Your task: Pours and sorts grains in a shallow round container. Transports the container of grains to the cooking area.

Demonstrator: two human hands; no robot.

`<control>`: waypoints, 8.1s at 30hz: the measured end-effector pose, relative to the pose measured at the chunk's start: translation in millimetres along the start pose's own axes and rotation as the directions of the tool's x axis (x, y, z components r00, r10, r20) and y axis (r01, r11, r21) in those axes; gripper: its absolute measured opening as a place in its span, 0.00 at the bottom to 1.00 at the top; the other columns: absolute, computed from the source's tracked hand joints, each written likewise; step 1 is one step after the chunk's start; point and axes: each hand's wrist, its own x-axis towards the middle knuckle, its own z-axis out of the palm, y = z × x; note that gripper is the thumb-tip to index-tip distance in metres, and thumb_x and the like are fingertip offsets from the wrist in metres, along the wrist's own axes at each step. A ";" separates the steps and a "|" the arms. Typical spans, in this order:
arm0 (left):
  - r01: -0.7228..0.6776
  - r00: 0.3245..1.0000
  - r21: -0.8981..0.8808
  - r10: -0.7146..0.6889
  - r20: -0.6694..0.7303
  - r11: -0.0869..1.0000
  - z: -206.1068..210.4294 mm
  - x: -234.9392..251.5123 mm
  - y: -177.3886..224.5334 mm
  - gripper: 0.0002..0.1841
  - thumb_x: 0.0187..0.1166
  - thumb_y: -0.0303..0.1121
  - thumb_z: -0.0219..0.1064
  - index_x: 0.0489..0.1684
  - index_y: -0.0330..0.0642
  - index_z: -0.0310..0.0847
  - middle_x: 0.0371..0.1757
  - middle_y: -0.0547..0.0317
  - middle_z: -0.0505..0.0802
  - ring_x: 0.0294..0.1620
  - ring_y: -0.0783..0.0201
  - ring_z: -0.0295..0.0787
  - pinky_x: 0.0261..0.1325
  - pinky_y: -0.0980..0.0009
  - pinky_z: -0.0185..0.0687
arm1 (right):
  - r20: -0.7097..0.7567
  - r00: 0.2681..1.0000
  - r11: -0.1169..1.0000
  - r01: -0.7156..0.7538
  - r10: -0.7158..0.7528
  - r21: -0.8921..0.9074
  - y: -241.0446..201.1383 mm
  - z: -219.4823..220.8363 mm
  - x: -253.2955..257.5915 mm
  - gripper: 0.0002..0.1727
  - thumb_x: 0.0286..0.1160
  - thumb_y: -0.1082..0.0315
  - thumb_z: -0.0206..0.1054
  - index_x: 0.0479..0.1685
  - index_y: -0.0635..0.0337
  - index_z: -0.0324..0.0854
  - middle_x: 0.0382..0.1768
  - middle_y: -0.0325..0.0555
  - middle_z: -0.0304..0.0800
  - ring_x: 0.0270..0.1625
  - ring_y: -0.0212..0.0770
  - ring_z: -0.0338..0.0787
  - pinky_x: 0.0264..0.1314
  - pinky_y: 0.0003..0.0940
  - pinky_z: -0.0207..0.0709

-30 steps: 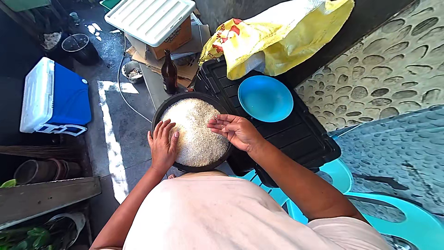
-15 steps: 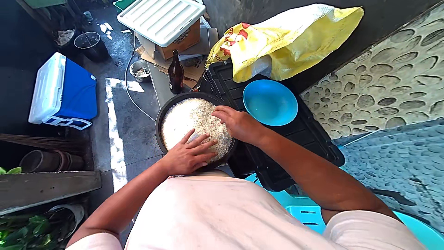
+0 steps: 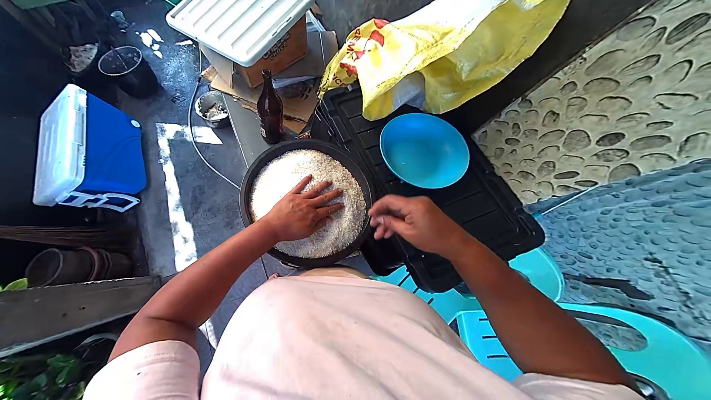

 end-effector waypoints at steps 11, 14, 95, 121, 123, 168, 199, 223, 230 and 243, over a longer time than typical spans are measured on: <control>0.158 0.983 -0.054 -0.152 0.107 0.986 -2.3 25.0 -6.9 0.28 0.94 0.52 0.40 0.87 0.60 0.71 0.92 0.60 0.67 0.96 0.49 0.51 0.93 0.35 0.36 | -0.008 0.973 0.931 0.219 -0.232 -0.291 17.6 36.8 -28.7 0.20 0.89 0.53 0.59 0.39 0.57 0.92 0.41 0.43 0.95 0.49 0.37 0.92 0.56 0.34 0.85; 0.179 0.975 -0.239 -0.140 0.171 0.954 -27.5 27.0 -6.5 0.28 0.94 0.54 0.38 0.87 0.61 0.71 0.93 0.61 0.67 0.96 0.51 0.50 0.93 0.34 0.30 | -0.205 0.946 0.948 0.197 -0.251 -0.250 10.6 33.7 -13.0 0.16 0.88 0.59 0.61 0.44 0.58 0.93 0.45 0.43 0.95 0.49 0.31 0.91 0.57 0.28 0.85; 0.220 0.448 -0.920 -0.871 -0.200 0.324 -15.6 -60.0 -35.5 0.29 0.97 0.41 0.33 0.77 0.37 0.79 0.76 0.52 0.86 0.81 0.64 0.77 0.89 0.61 0.65 | -0.052 0.905 0.886 0.400 -0.422 -0.232 18.8 63.4 131.6 0.19 0.90 0.65 0.54 0.69 0.59 0.86 0.74 0.48 0.85 0.85 0.48 0.75 0.90 0.49 0.62; 0.253 0.490 -0.895 -0.846 -0.208 0.367 -13.5 -62.6 -36.6 0.29 0.97 0.42 0.34 0.72 0.41 0.83 0.73 0.57 0.89 0.78 0.66 0.81 0.86 0.60 0.69 | -0.172 0.919 0.904 0.291 -0.355 -0.312 17.5 80.6 74.8 0.12 0.83 0.67 0.63 0.51 0.57 0.94 0.57 0.45 0.92 0.66 0.45 0.85 0.73 0.44 0.77; 0.239 0.487 -0.902 -0.848 -0.208 0.359 -14.3 -62.3 -36.3 0.29 0.97 0.42 0.34 0.72 0.39 0.83 0.73 0.56 0.89 0.78 0.66 0.81 0.85 0.60 0.69 | -0.148 0.918 0.891 0.302 -0.367 -0.338 13.8 83.9 74.0 0.12 0.83 0.65 0.64 0.49 0.55 0.94 0.57 0.43 0.93 0.66 0.45 0.85 0.71 0.46 0.75; 0.053 0.426 -0.935 -0.855 -0.296 0.351 -11.4 -61.7 -36.8 0.27 0.96 0.38 0.35 0.71 0.29 0.76 0.70 0.45 0.88 0.75 0.58 0.82 0.82 0.61 0.72 | -0.300 0.949 0.981 0.142 -0.098 0.129 -8.2 58.3 75.1 0.18 0.82 0.76 0.55 0.62 0.63 0.87 0.75 0.46 0.84 0.78 0.40 0.80 0.80 0.40 0.75; 0.578 0.761 -0.457 -0.648 0.004 0.676 -5.4 -37.3 -39.9 0.33 0.93 0.58 0.38 0.92 0.53 0.62 0.94 0.45 0.62 0.96 0.48 0.48 0.95 0.45 0.39 | -0.038 0.999 0.909 -0.012 -0.005 -0.416 17.3 45.3 19.4 0.29 0.72 0.54 0.78 0.68 0.60 0.81 0.66 0.56 0.84 0.62 0.53 0.88 0.64 0.51 0.84; 0.347 0.811 -0.717 -0.577 -0.094 0.605 -12.2 -36.5 -41.5 0.29 0.96 0.47 0.39 0.82 0.41 0.75 0.88 0.50 0.74 0.92 0.58 0.61 0.94 0.56 0.51 | -0.059 0.987 0.901 0.112 -0.150 -0.418 -8.2 65.0 118.5 0.24 0.69 0.81 0.71 0.69 0.67 0.82 0.70 0.62 0.84 0.69 0.58 0.88 0.71 0.52 0.82; 0.173 0.903 -0.380 -0.301 -0.307 0.909 -11.3 -43.3 -16.6 0.27 0.94 0.47 0.44 0.75 0.43 0.83 0.83 0.50 0.80 0.89 0.50 0.67 0.93 0.47 0.54 | -0.178 0.934 0.842 0.184 -0.311 -0.507 -11.7 18.6 87.8 0.12 0.79 0.74 0.66 0.57 0.61 0.90 0.62 0.53 0.91 0.65 0.55 0.88 0.71 0.48 0.80; 0.262 0.960 -0.147 -0.243 0.136 0.954 -7.4 13.9 -3.2 0.29 0.95 0.46 0.42 0.90 0.45 0.64 0.95 0.57 0.62 0.96 0.53 0.49 0.94 0.44 0.44 | -0.079 0.997 0.761 -0.042 -0.012 -0.647 42.4 48.5 51.1 0.19 0.80 0.68 0.69 0.67 0.64 0.85 0.70 0.59 0.86 0.74 0.57 0.85 0.82 0.60 0.68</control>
